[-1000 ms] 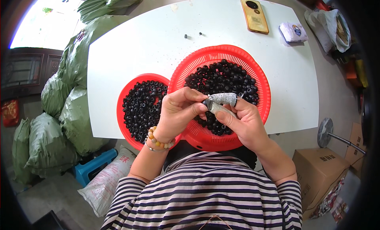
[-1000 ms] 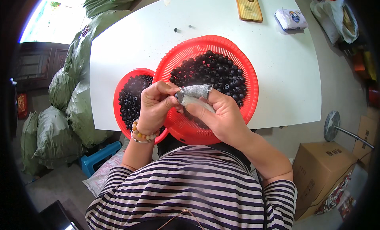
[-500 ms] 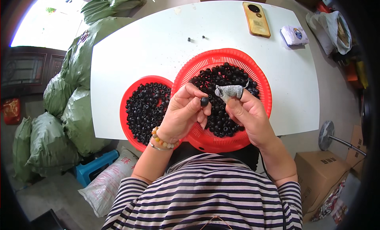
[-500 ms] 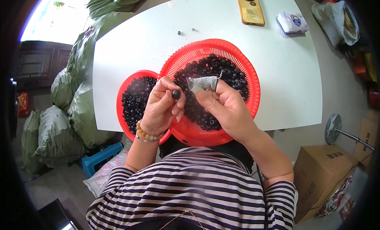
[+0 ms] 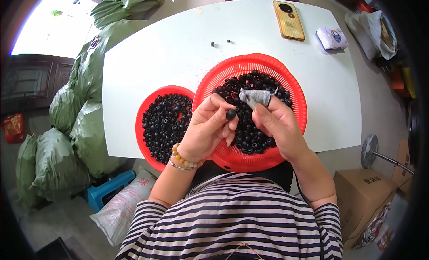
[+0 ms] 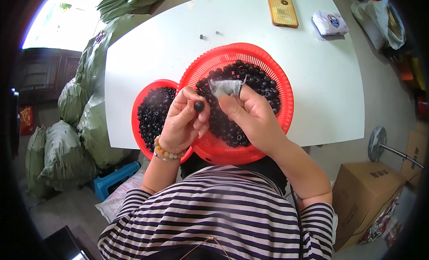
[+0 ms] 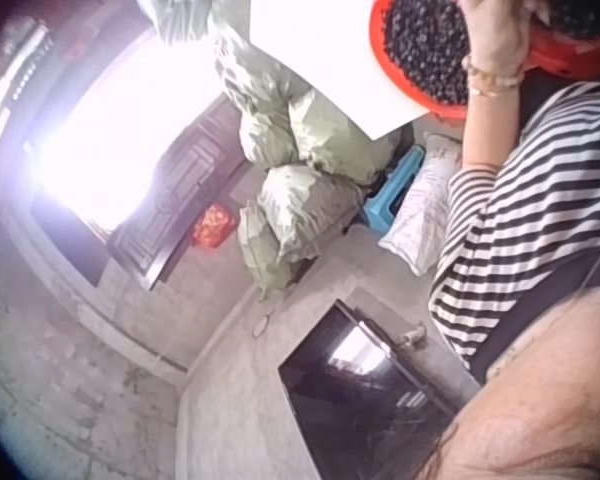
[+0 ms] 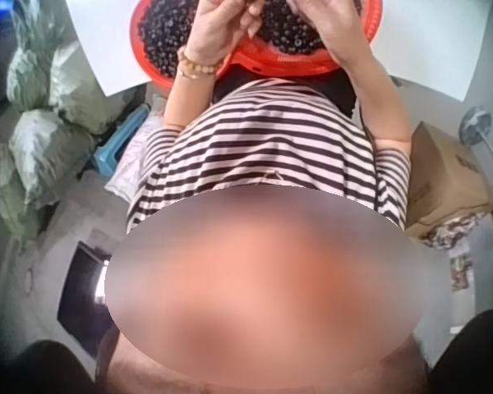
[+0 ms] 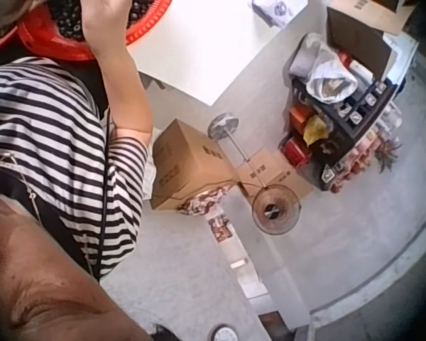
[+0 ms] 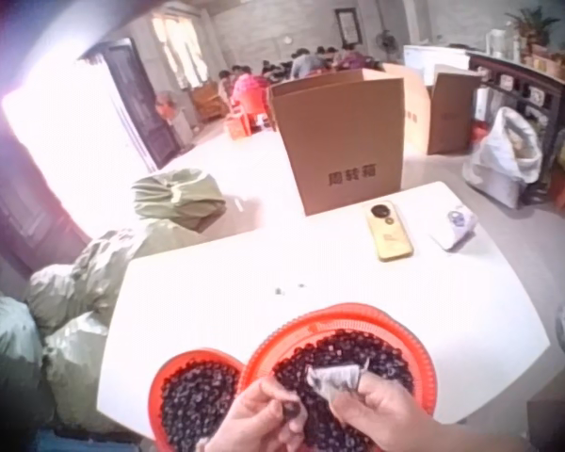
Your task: Inspecting and sorting small black plastic components between two red baskets.
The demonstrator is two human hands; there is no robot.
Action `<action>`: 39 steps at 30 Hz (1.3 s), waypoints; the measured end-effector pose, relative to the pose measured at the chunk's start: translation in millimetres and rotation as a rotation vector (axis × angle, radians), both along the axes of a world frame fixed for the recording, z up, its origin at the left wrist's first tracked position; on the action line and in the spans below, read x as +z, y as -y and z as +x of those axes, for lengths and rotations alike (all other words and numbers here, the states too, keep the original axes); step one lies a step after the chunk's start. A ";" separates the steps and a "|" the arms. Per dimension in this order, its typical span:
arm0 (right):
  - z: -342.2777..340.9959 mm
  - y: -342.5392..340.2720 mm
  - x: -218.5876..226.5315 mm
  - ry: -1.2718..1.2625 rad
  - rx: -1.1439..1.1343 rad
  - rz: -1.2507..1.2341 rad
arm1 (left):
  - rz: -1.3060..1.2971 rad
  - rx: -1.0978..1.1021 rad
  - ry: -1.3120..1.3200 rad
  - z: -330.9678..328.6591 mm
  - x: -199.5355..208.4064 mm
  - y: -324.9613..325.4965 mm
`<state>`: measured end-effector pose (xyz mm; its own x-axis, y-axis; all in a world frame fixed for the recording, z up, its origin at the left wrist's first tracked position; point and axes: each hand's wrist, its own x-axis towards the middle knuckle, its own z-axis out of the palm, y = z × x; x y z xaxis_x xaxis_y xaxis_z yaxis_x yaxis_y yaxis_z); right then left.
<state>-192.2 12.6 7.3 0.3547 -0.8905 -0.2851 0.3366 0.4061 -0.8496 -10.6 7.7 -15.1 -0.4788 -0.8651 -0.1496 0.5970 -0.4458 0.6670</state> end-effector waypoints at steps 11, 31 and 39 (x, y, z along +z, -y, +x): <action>2.7 -10.8 -5.6 -0.075 0.055 -0.234 | -0.026 0.045 -0.014 0.7 -5.8 2.9; 8.6 -12.0 -7.9 0.005 0.018 -0.190 | 0.019 0.083 -0.020 -3.2 -6.7 1.3; 8.1 -12.4 -7.4 -0.028 0.049 -0.232 | 0.014 0.081 -0.047 -1.7 -2.5 4.4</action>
<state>-184.2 25.0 -0.1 0.3936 -0.9153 -0.0855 0.2964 0.2145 -0.9307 -12.4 3.3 -17.6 -0.4143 -0.8992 -0.1407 0.6619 -0.4038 0.6315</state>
